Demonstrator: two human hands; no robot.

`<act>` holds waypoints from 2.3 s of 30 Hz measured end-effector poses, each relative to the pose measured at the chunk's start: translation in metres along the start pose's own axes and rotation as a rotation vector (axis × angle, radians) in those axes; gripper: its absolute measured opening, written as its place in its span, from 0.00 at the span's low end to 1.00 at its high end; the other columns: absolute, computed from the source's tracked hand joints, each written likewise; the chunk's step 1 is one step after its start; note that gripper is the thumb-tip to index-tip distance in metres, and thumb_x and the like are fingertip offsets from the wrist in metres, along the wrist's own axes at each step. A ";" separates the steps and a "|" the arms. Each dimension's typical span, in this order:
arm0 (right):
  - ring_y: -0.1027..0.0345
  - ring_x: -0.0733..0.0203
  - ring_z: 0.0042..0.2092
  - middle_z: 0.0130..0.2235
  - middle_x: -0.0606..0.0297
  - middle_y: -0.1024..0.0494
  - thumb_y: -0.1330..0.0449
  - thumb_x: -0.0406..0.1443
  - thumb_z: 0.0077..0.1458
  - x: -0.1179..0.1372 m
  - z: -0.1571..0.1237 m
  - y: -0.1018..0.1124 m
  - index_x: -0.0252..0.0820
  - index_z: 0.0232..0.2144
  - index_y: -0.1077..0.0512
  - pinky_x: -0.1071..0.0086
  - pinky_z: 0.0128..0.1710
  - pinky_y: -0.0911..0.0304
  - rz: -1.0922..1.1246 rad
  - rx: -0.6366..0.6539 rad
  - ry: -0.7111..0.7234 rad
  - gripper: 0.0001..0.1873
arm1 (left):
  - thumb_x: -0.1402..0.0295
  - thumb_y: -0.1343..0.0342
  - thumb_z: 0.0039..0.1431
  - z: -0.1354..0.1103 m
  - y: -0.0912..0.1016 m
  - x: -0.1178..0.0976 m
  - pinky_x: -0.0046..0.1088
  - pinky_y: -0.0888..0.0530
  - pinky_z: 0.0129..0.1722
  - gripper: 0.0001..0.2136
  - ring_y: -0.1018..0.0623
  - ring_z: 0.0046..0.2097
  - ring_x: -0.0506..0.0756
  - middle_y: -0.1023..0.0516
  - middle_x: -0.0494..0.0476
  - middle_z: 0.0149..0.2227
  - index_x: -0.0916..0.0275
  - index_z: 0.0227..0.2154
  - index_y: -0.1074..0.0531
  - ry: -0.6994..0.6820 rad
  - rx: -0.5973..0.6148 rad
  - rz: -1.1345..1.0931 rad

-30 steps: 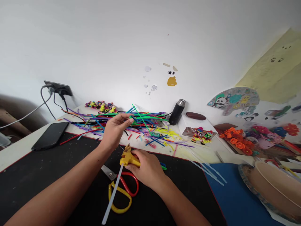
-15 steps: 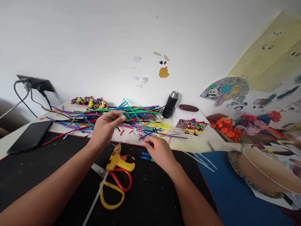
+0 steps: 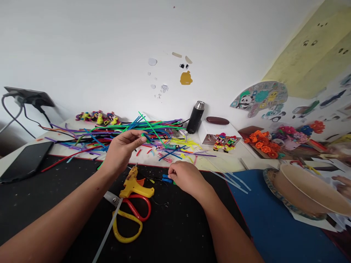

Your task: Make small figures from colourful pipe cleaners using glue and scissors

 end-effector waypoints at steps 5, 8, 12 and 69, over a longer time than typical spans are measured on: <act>0.22 0.53 0.42 0.41 0.59 0.15 0.35 0.32 0.65 0.005 0.000 -0.006 0.44 0.37 0.17 0.66 0.37 0.42 -0.072 0.006 -0.008 0.06 | 0.59 0.20 0.41 -0.002 -0.003 0.000 0.32 0.25 0.36 0.16 0.22 0.35 0.56 0.17 0.56 0.34 0.58 0.31 0.16 0.005 0.023 0.016; 0.21 0.52 0.43 0.42 0.58 0.15 0.35 0.33 0.65 0.009 -0.001 -0.008 0.43 0.38 0.17 0.66 0.38 0.40 -0.099 0.017 -0.003 0.05 | 0.59 0.21 0.43 -0.003 -0.005 0.000 0.31 0.25 0.35 0.15 0.22 0.34 0.56 0.17 0.56 0.33 0.58 0.31 0.16 0.016 0.042 0.011; 0.20 0.49 0.44 0.42 0.56 0.14 0.37 0.32 0.65 0.013 -0.001 -0.009 0.41 0.39 0.18 0.64 0.39 0.40 -0.137 0.020 0.002 0.06 | 0.58 0.21 0.42 -0.005 -0.007 0.001 0.29 0.28 0.33 0.15 0.23 0.33 0.54 0.18 0.55 0.32 0.58 0.31 0.16 0.041 0.056 0.015; 0.40 0.64 0.25 0.23 0.74 0.34 0.37 0.43 0.61 0.012 -0.004 0.016 0.43 0.35 0.21 0.69 0.27 0.46 0.725 -0.584 0.041 0.09 | 0.55 0.22 0.45 -0.031 -0.036 0.009 0.32 0.20 0.41 0.17 0.19 0.35 0.56 0.16 0.55 0.31 0.59 0.35 0.15 0.214 0.331 0.153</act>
Point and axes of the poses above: each hand's wrist, its own z-axis towards the middle knuckle, its own y-axis out of the back of the hand, x = y × z, the point moved 4 cm from there along z, towards the middle knuckle
